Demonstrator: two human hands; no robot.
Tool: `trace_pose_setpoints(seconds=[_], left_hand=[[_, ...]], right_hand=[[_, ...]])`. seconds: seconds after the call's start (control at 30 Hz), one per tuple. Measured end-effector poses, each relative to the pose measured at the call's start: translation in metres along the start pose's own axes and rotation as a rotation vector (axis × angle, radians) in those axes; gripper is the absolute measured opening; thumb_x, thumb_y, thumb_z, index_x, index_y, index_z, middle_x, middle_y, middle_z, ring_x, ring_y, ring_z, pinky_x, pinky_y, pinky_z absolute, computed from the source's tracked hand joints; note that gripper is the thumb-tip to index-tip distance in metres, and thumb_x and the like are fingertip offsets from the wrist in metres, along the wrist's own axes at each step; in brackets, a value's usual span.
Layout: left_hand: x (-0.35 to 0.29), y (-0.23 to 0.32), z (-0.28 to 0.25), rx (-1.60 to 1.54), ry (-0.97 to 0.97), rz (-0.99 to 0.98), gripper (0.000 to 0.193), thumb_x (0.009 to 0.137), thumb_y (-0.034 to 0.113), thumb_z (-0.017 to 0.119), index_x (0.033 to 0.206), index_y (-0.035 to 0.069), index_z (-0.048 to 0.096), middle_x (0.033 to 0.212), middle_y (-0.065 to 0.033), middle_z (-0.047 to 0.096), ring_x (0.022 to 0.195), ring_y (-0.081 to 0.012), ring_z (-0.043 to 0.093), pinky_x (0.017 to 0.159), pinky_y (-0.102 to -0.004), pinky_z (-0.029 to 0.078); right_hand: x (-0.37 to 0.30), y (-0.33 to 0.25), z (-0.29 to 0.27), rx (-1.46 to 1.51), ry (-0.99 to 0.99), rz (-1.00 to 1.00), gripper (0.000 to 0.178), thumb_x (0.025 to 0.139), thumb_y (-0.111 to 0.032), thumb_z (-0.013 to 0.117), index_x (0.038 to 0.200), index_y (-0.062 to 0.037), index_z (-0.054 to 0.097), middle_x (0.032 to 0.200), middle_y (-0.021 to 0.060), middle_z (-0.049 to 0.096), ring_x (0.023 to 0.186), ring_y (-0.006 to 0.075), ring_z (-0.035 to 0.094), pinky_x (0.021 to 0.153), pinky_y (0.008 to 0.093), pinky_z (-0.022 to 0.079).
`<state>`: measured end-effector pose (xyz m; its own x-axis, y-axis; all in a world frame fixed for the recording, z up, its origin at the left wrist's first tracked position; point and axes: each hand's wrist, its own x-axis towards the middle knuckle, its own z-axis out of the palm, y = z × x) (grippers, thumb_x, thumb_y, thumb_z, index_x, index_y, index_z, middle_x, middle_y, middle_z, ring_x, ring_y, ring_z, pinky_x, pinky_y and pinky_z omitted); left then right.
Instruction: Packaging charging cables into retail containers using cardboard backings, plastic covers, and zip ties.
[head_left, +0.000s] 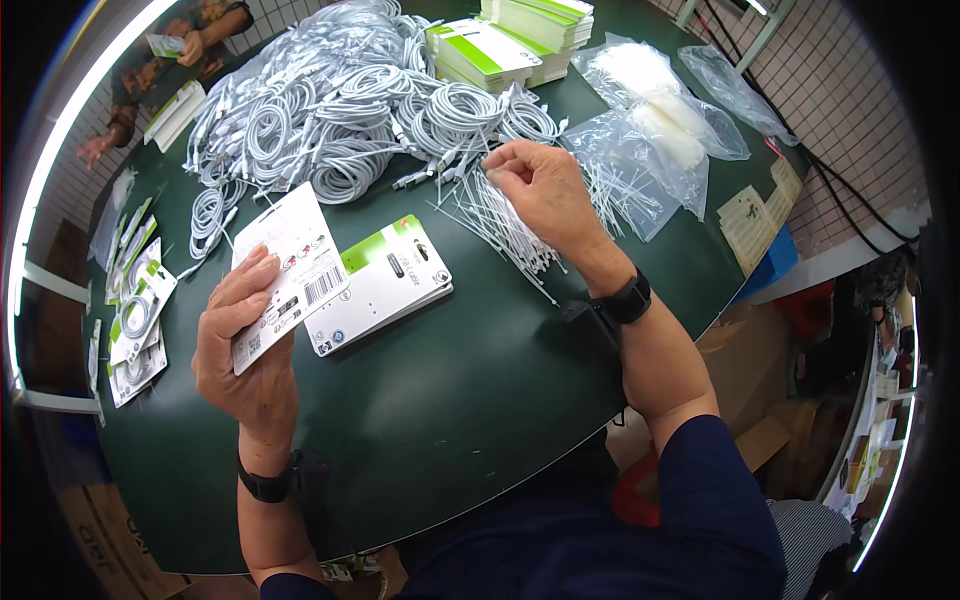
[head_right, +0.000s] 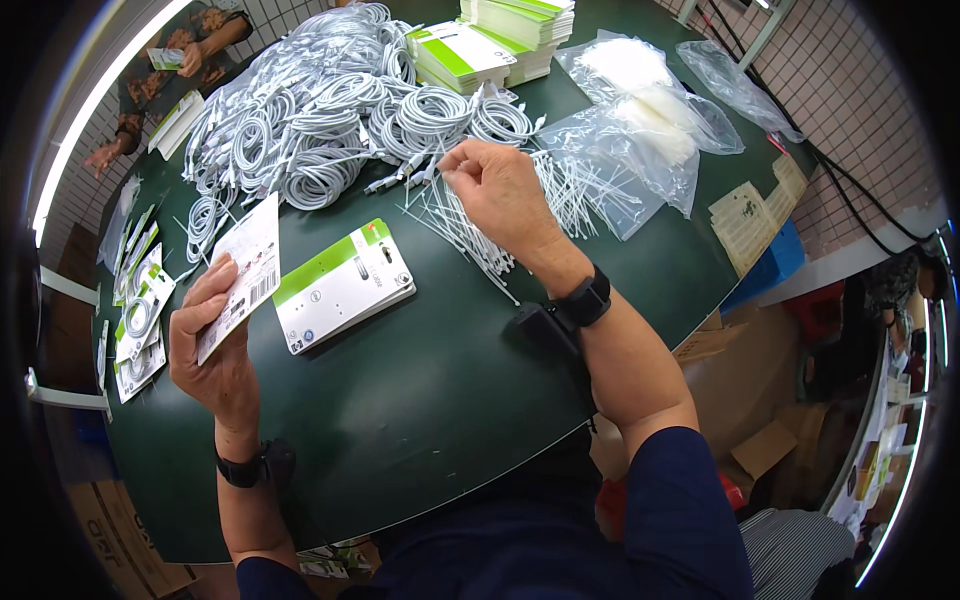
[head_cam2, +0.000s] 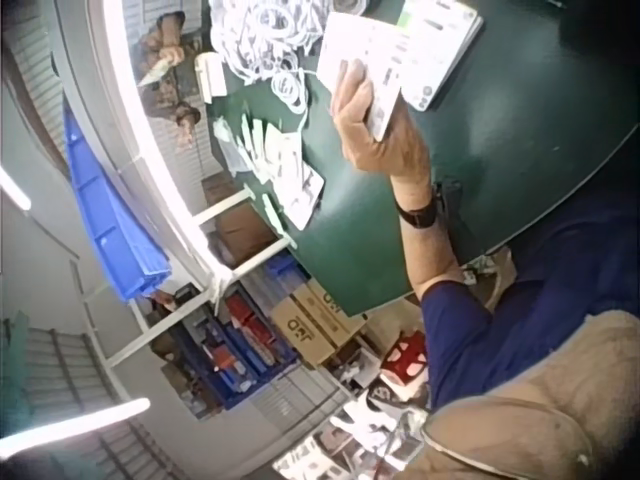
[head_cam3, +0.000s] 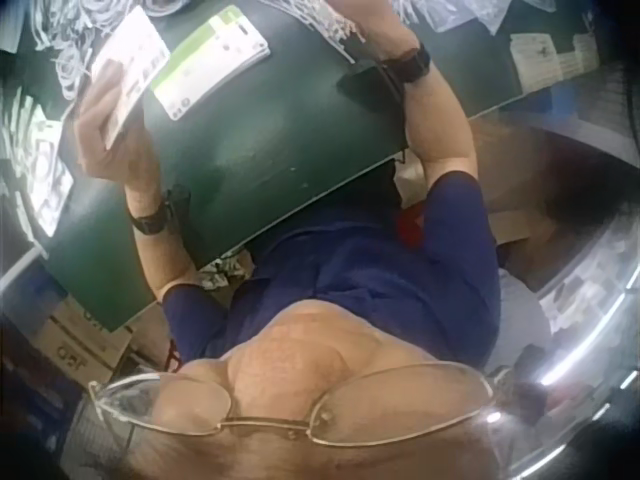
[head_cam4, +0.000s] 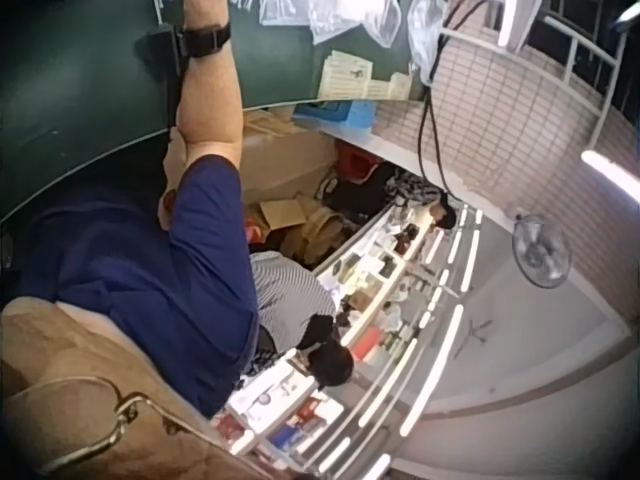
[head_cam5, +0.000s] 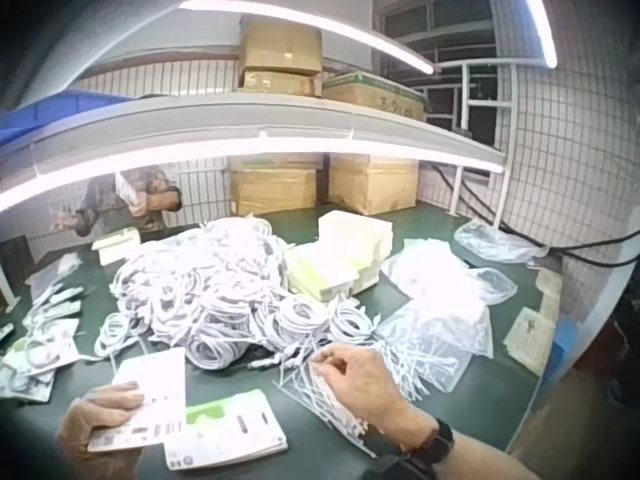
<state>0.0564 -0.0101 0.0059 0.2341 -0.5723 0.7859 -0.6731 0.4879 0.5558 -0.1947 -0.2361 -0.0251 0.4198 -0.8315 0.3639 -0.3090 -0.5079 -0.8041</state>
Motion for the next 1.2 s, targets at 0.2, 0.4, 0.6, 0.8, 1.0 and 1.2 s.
trace_pose_setpoints(seconds=[0.2,0.4,0.6,0.8,1.0,1.2], left_hand=[[-0.006,-0.002,0.005,0.049,-0.078,0.047,0.021,0.09,0.001,0.079,0.102,0.002,0.061,0.12,-0.0224,0.074,0.122,-0.0393,0.068,0.111,-0.0514,0.049],[-0.007,-0.007,0.008,0.142,-0.132,0.113,0.027,0.087,0.004,0.082,0.105,0.002,0.062,0.118,-0.0213,0.075,0.12,-0.04,0.069,0.107,-0.0515,0.052],[-0.004,-0.004,0.014,0.269,-0.156,0.195,0.026,0.084,0.003,0.083,0.102,0.003,0.063,0.11,-0.0187,0.077,0.112,-0.0407,0.073,0.096,-0.0471,0.057],[-0.002,0.001,0.015,0.272,-0.146,0.191,0.026,0.082,0.001,0.083,0.099,0.003,0.064,0.108,-0.0172,0.078,0.11,-0.0397,0.074,0.095,-0.0456,0.058],[-0.004,0.003,0.014,0.226,-0.144,0.186,0.027,0.078,0.001,0.085,0.097,0.003,0.066,0.107,-0.0152,0.078,0.108,-0.0384,0.074,0.094,-0.043,0.058],[-0.004,0.009,0.009,0.226,-0.138,0.221,0.028,0.075,0.004,0.087,0.096,0.003,0.068,0.106,-0.0137,0.078,0.108,-0.037,0.075,0.092,-0.0423,0.059]], right_hand=[[-0.002,-0.013,0.0,0.325,-0.007,0.113,0.016,0.094,-0.006,0.073,0.108,0.0017,0.076,0.088,0.0033,0.075,0.076,0.0051,0.063,0.067,0.0215,0.051],[-0.011,-0.031,-0.001,0.735,-0.174,0.346,0.021,0.098,-0.009,0.073,0.114,0.0034,0.074,0.095,0.0051,0.074,0.076,0.0049,0.059,0.064,0.0181,0.046],[-0.016,-0.034,0.002,0.8,-0.247,0.345,0.024,0.099,-0.011,0.073,0.118,0.0033,0.072,0.095,0.0058,0.074,0.074,0.005,0.057,0.062,0.0179,0.044],[-0.019,-0.046,0.004,0.779,-0.302,0.296,0.023,0.099,-0.01,0.073,0.118,0.0037,0.072,0.096,0.0057,0.074,0.081,0.007,0.064,0.068,0.0183,0.049],[-0.033,-0.052,0.015,0.575,-0.242,-0.059,0.019,0.098,0.0,0.07,0.116,0.0017,0.073,0.1,0.0077,0.073,0.085,0.0099,0.068,0.073,0.0224,0.055],[-0.037,-0.062,0.024,0.252,-0.085,-0.652,0.019,0.091,0.008,0.072,0.107,-0.0007,0.074,0.101,0.0138,0.071,0.083,0.0153,0.07,0.071,0.0261,0.058]])
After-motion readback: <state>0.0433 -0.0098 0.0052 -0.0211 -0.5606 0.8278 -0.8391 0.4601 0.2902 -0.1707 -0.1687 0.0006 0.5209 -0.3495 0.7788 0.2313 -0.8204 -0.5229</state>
